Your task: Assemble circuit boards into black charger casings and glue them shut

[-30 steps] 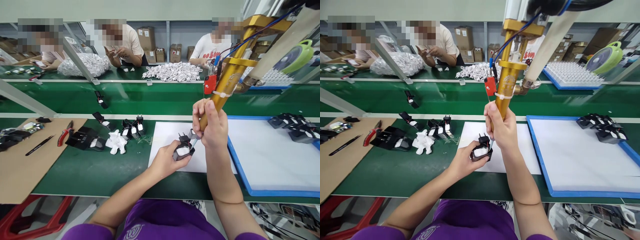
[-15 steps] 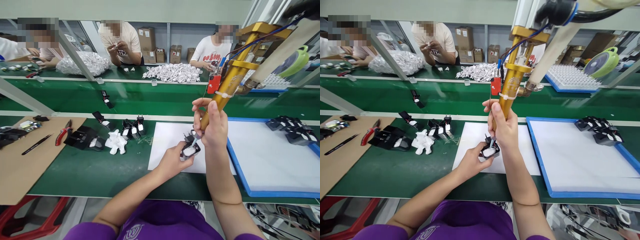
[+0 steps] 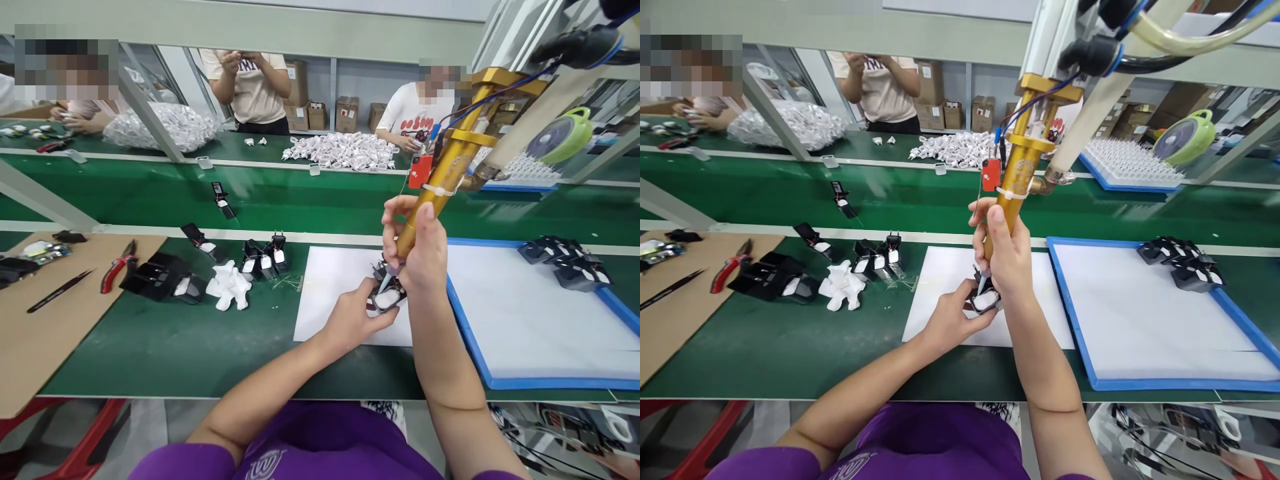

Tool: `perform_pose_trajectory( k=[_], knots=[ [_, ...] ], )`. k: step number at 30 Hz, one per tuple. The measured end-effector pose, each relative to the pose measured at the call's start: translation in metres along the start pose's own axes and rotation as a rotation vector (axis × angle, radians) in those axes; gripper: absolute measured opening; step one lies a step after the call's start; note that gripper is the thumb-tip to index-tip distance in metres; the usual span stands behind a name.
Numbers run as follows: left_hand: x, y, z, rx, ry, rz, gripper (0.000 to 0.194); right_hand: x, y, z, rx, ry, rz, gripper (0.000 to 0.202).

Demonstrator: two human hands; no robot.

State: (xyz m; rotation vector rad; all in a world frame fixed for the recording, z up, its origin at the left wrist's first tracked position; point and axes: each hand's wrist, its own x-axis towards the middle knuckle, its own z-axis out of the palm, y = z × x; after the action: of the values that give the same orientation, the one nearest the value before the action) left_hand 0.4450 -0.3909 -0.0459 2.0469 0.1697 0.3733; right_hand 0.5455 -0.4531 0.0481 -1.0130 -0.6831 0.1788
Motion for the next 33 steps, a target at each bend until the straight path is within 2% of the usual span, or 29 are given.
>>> perform_pose_trajectory(
  k=[2, 6, 10, 12, 14, 16, 19, 23, 24, 25, 27, 28, 30, 33],
  knots=[
    [0.003, -0.008, -0.002, 0.046, -0.038, -0.012, 0.031, 0.003, 0.002, -0.006, -0.012, 0.007, -0.02, 0.044],
    [0.014, -0.033, -0.004, 0.31, -0.136, -0.016, 0.038, 0.008, 0.006, -0.029, -0.075, 0.093, -0.063, 0.044],
    [0.037, -0.05, 0.008, 0.485, -0.186, 0.248, 0.038, 0.008, 0.01, -0.065, -0.274, 0.26, -0.138, 0.039],
    [0.052, -0.054, 0.019, 0.518, -0.144, 0.361, 0.039, 0.006, 0.011, -0.083, -0.434, 0.358, -0.17, 0.038],
    [0.065, -0.059, 0.03, 0.517, -0.092, 0.407, 0.039, 0.002, 0.012, -0.099, -0.615, 0.446, -0.201, 0.039],
    [0.075, -0.065, 0.038, 0.472, -0.074, 0.396, 0.04, -0.005, 0.013, -0.112, -0.795, 0.491, -0.226, 0.044],
    [0.08, -0.075, 0.043, 0.364, -0.108, 0.313, 0.048, -0.024, 0.017, -0.126, -1.023, 0.48, -0.262, 0.055],
    [0.079, -0.082, 0.044, 0.258, -0.098, 0.229, 0.063, -0.071, 0.039, -0.129, -1.232, 0.601, -0.413, 0.056],
    [0.078, -0.082, 0.044, 0.239, -0.083, 0.214, 0.066, -0.084, 0.049, -0.127, -1.21, 0.593, -0.368, 0.055],
    [0.078, -0.081, 0.044, 0.224, -0.069, 0.2, 0.069, -0.098, 0.059, -0.124, -1.151, 0.528, -0.255, 0.053],
    [0.076, -0.079, 0.046, 0.209, -0.059, 0.189, 0.072, -0.119, 0.081, -0.117, -0.978, 0.329, 0.055, 0.061],
    [0.075, -0.077, 0.046, 0.206, -0.057, 0.194, 0.073, -0.127, 0.091, -0.114, -0.932, 0.266, 0.141, 0.065],
    [0.071, -0.074, 0.047, 0.192, -0.046, 0.214, 0.072, -0.131, 0.107, -0.11, -0.898, 0.208, 0.212, 0.071],
    [0.062, -0.073, 0.047, 0.144, -0.028, 0.236, 0.071, -0.118, 0.117, -0.108, -0.929, 0.179, 0.219, 0.079]
  ],
)
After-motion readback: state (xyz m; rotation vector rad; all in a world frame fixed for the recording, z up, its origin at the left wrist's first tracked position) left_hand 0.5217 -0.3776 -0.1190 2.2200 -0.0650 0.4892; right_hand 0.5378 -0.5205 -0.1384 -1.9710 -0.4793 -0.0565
